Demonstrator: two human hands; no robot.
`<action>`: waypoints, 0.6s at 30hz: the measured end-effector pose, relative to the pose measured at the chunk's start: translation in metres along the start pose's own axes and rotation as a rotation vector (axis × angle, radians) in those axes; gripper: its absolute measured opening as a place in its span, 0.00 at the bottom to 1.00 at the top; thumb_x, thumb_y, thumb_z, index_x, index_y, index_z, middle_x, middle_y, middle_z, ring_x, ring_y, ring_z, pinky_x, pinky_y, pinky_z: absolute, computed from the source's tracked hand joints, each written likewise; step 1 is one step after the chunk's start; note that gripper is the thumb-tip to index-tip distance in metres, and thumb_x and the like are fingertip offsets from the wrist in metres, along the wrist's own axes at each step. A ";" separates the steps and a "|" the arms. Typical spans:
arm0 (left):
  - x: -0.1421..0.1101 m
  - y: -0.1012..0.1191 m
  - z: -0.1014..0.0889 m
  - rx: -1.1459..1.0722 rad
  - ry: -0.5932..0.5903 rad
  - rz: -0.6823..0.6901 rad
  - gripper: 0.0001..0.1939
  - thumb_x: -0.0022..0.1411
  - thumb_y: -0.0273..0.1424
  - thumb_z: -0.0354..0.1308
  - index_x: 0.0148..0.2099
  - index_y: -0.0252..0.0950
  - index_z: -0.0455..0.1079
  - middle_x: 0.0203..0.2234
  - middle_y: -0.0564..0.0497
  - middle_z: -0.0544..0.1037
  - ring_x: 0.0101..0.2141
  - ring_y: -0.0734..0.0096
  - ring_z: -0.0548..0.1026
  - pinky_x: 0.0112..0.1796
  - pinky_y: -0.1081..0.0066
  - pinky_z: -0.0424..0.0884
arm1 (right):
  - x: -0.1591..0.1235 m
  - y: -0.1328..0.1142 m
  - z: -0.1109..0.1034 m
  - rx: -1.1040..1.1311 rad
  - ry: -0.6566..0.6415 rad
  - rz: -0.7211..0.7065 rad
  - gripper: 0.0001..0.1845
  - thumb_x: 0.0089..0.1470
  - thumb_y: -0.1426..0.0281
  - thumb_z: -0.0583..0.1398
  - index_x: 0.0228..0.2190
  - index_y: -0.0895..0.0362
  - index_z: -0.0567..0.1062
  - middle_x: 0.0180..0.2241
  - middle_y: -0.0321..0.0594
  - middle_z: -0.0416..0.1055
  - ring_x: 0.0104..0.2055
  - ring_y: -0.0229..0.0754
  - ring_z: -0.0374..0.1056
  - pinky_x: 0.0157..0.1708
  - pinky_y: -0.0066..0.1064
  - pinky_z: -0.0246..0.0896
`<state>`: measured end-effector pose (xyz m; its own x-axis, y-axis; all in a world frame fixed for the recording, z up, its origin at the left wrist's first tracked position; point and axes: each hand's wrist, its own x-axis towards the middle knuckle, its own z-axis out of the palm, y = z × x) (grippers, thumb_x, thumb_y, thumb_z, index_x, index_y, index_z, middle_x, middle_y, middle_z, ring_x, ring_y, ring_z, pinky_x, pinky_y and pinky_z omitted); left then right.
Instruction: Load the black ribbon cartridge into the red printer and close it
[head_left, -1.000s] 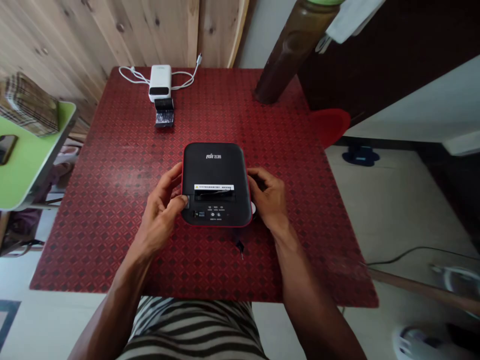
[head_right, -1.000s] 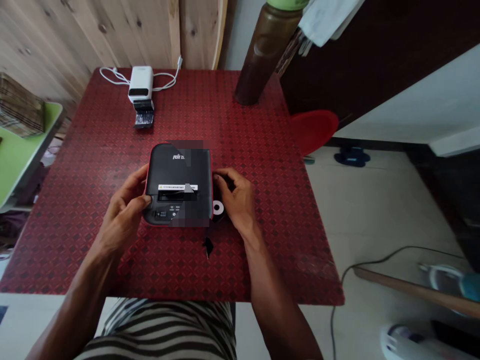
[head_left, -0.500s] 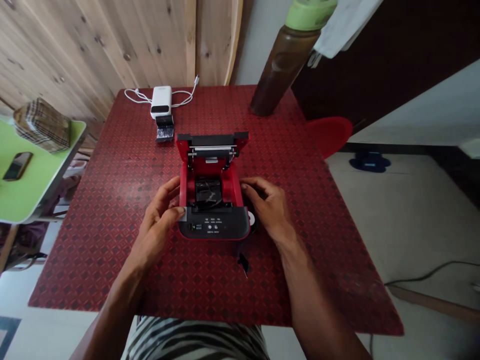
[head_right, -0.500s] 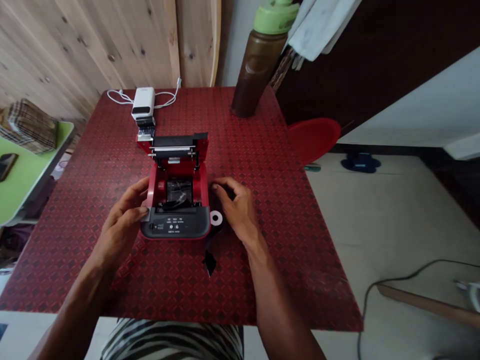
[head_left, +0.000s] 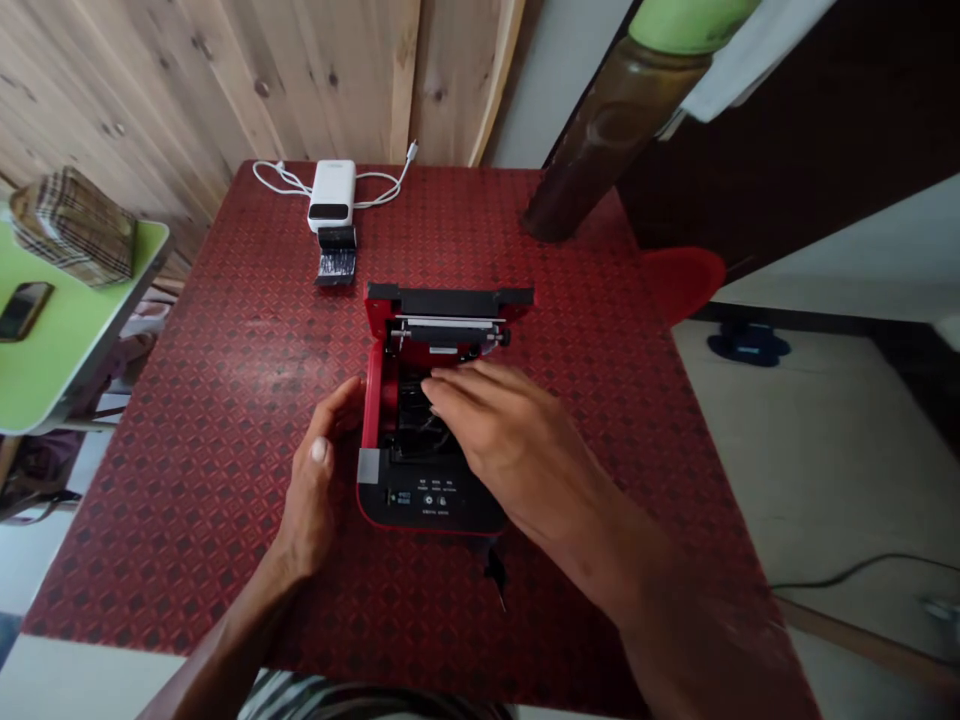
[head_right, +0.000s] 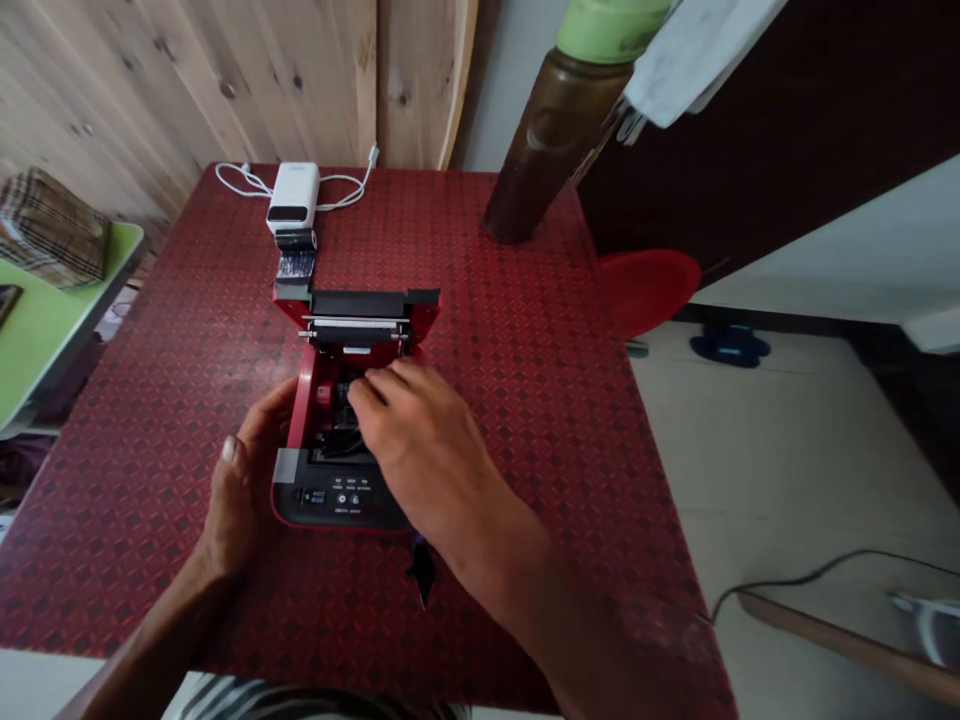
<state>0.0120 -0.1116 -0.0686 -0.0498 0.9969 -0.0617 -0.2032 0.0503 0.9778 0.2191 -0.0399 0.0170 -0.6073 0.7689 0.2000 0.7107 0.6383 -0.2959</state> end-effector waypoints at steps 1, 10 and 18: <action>0.000 0.000 0.000 0.003 -0.001 0.000 0.41 0.80 0.64 0.48 0.78 0.44 0.69 0.75 0.41 0.72 0.74 0.39 0.69 0.74 0.39 0.64 | 0.010 -0.004 -0.003 -0.039 -0.128 0.036 0.13 0.73 0.82 0.61 0.46 0.59 0.85 0.51 0.50 0.88 0.55 0.52 0.83 0.58 0.43 0.79; -0.006 0.002 -0.001 0.146 -0.037 0.013 0.41 0.80 0.65 0.46 0.81 0.48 0.66 0.77 0.43 0.69 0.76 0.40 0.65 0.77 0.40 0.59 | 0.045 -0.017 -0.005 -0.219 -0.357 0.113 0.26 0.67 0.89 0.56 0.57 0.64 0.83 0.55 0.56 0.86 0.50 0.56 0.84 0.44 0.43 0.79; -0.009 0.003 -0.001 0.330 -0.086 0.146 0.44 0.78 0.65 0.48 0.85 0.51 0.57 0.81 0.44 0.60 0.78 0.37 0.59 0.77 0.37 0.53 | 0.042 -0.006 0.010 -0.200 -0.198 0.118 0.20 0.67 0.85 0.57 0.51 0.58 0.84 0.38 0.51 0.86 0.34 0.52 0.81 0.30 0.40 0.71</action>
<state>0.0110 -0.1207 -0.0654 0.0305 0.9958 0.0867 0.1269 -0.0899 0.9878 0.1857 -0.0118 0.0176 -0.5597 0.8285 -0.0170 0.8245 0.5547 -0.1121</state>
